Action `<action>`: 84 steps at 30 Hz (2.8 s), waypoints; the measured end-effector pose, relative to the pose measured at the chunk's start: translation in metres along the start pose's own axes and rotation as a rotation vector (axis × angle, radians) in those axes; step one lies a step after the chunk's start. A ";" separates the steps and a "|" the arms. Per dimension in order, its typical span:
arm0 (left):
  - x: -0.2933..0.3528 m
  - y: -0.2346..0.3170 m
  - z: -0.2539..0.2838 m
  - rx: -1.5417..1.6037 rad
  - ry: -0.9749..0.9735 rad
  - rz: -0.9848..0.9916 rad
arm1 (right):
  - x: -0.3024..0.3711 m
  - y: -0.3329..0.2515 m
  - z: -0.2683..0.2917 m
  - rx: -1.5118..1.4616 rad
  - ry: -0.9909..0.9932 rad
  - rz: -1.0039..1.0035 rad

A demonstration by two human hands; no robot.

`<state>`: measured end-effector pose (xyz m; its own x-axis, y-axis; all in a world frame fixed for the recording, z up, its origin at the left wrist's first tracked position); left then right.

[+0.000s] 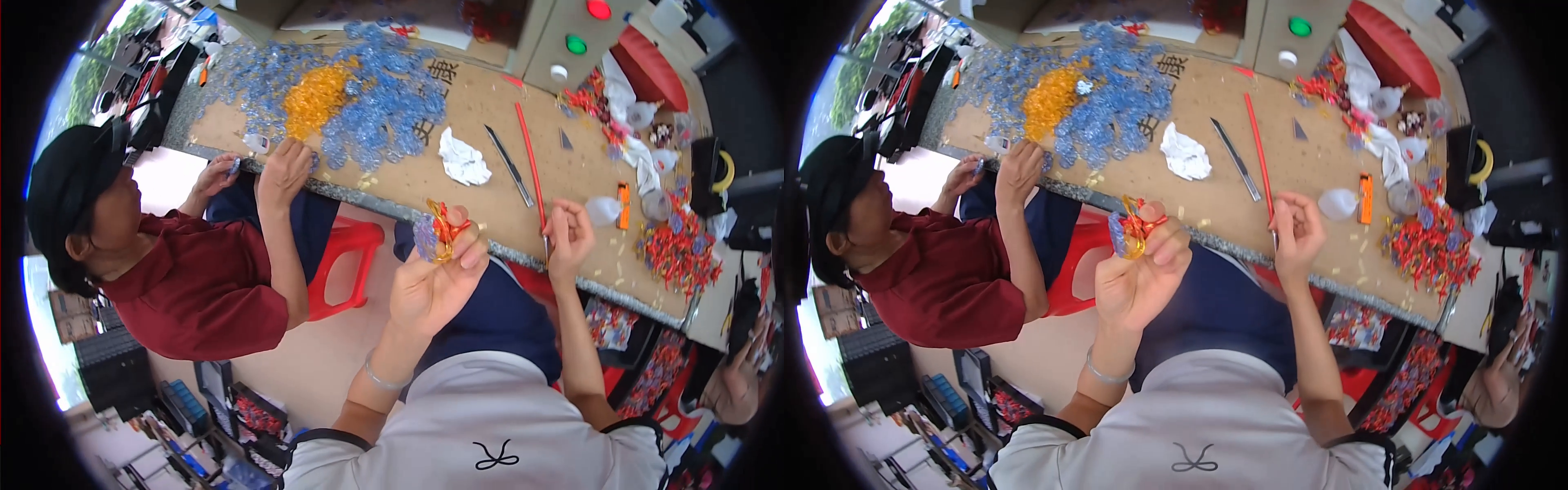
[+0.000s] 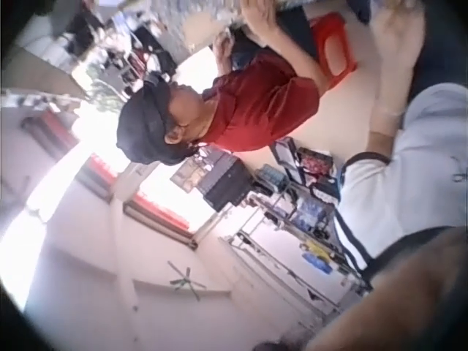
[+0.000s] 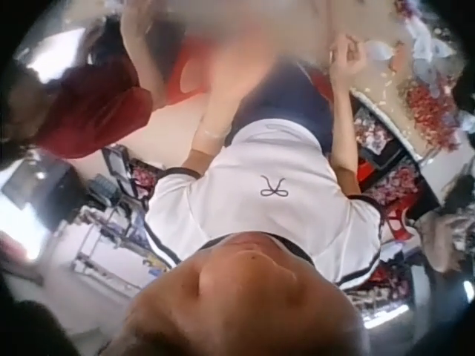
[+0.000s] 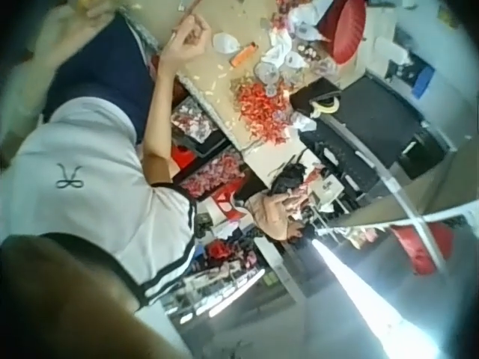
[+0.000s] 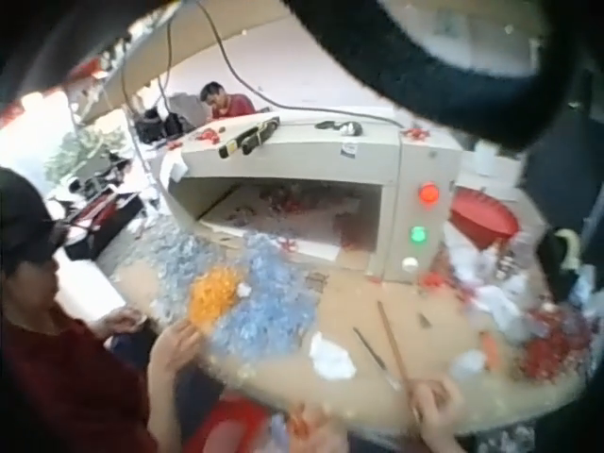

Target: The person assembles toy figurines by applying glue from a squeeze bottle, attaching plastic parts together by hand, wiping excess glue with a paper towel, and touching up the figurines with a brush.

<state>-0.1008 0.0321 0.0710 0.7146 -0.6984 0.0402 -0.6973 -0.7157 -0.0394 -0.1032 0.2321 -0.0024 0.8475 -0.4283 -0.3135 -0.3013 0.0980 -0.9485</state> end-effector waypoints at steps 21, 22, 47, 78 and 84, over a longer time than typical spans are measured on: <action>-0.004 -0.010 0.011 0.042 0.152 -0.024 | 0.009 -0.003 0.008 -0.027 0.027 0.034; -0.003 -0.011 0.013 0.013 0.137 -0.008 | 0.010 -0.006 0.010 -0.026 0.067 0.022; 0.017 -0.001 0.012 -1.325 0.669 -0.246 | 0.000 -0.104 -0.074 -0.028 -0.520 0.304; 0.017 0.015 -0.049 -1.922 0.483 -0.547 | 0.018 -0.077 -0.063 -0.381 -0.564 -0.143; 0.020 0.016 -0.049 -1.854 0.487 -0.606 | 0.014 -0.084 -0.060 -0.313 -0.559 -0.050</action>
<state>-0.1000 0.0066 0.1197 0.9845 -0.1264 -0.1216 0.1526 0.2762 0.9489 -0.0924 0.1639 0.0758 0.9382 0.1158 -0.3263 -0.2973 -0.2134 -0.9306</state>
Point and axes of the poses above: each hand's wrist, its own x-axis away from the middle knuckle, its own z-axis out of the back of the hand, y = z × x, the point moved 9 cm from there along -x, towards the middle knuckle, and after that the axes turned 14 degrees about z, right-handed, at the moved point
